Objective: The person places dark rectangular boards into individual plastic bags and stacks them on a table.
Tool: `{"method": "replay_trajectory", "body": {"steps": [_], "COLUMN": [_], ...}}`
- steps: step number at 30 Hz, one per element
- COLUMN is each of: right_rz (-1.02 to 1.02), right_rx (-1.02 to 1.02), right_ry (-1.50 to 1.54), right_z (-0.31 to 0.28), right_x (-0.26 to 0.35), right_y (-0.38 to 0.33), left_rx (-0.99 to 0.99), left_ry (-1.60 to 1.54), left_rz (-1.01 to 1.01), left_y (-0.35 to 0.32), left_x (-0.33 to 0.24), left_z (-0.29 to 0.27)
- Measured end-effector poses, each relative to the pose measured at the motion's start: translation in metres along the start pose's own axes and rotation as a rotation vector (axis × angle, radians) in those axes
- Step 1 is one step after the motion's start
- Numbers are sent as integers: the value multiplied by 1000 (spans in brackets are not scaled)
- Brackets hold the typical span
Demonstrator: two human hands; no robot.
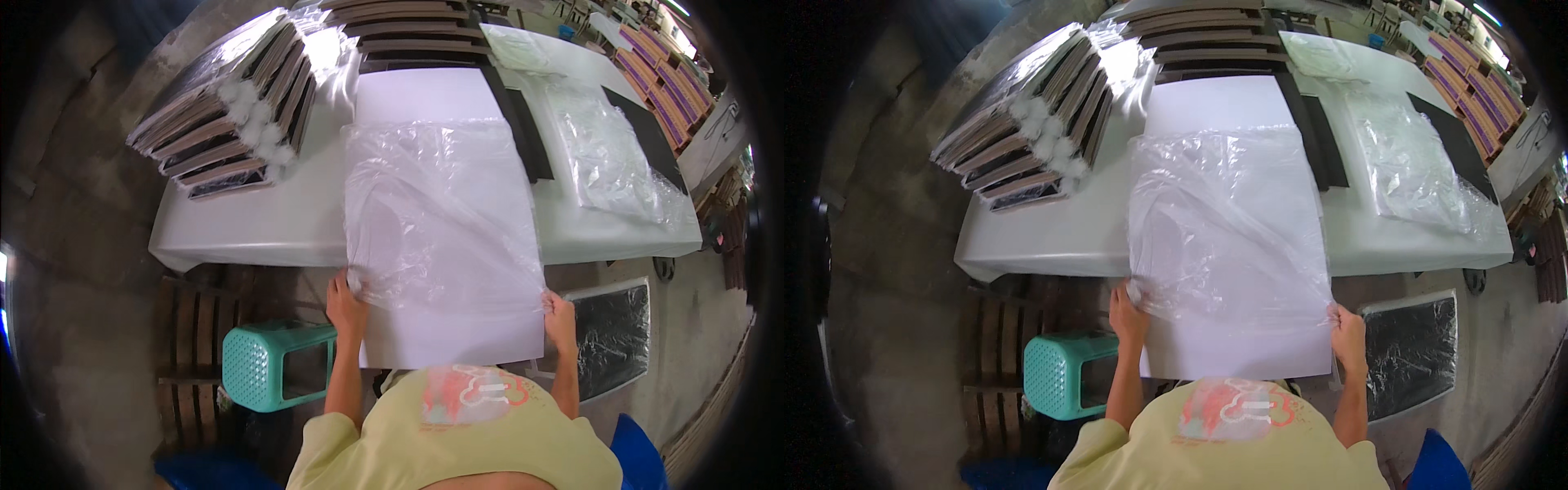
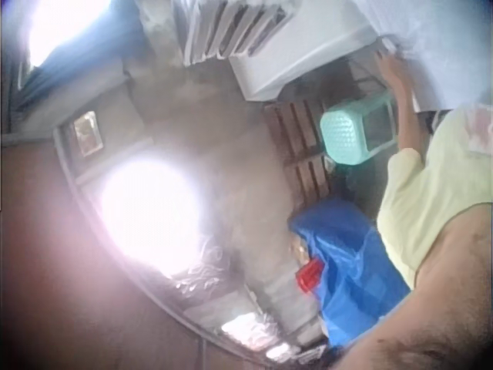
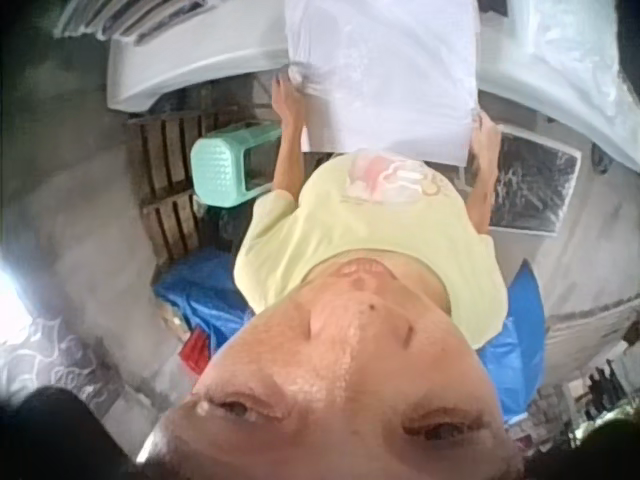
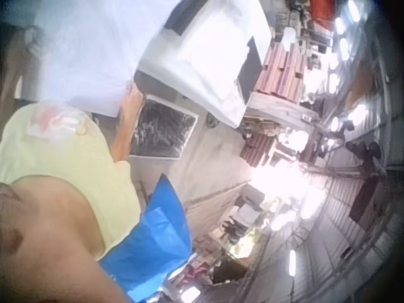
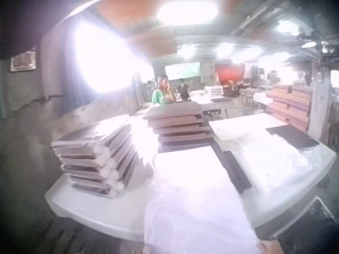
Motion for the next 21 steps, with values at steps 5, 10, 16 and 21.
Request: {"method": "replay_trajectory", "body": {"steps": [5,10,16,21], "right_rz": [-151,-56,195,318], "right_rx": [-114,-141,-166,-409], "right_ry": [-204,-306,-50,79], "right_z": [2,-8,11,42], "right_x": [2,-35,-38,-58], "right_y": [-9,-68,-91,-121], "left_rx": [162,298,193,-228], "left_ry": [116,-143,-431,-644], "left_rz": [-176,-55,-532,-50], "left_y": [12,-64,-116,-77], "left_x": [26,40,51,-17], "left_z": [-13,-67,-50,-49]}}
Point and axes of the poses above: each hand's wrist, its own y-axis towards the middle knuckle, its own z-axis out of the palm, x = y × z, the point moved 1 cm from there along y, towards the middle knuckle, and after that the axes turned 7 degrees about -x, right-handed, at the moved point
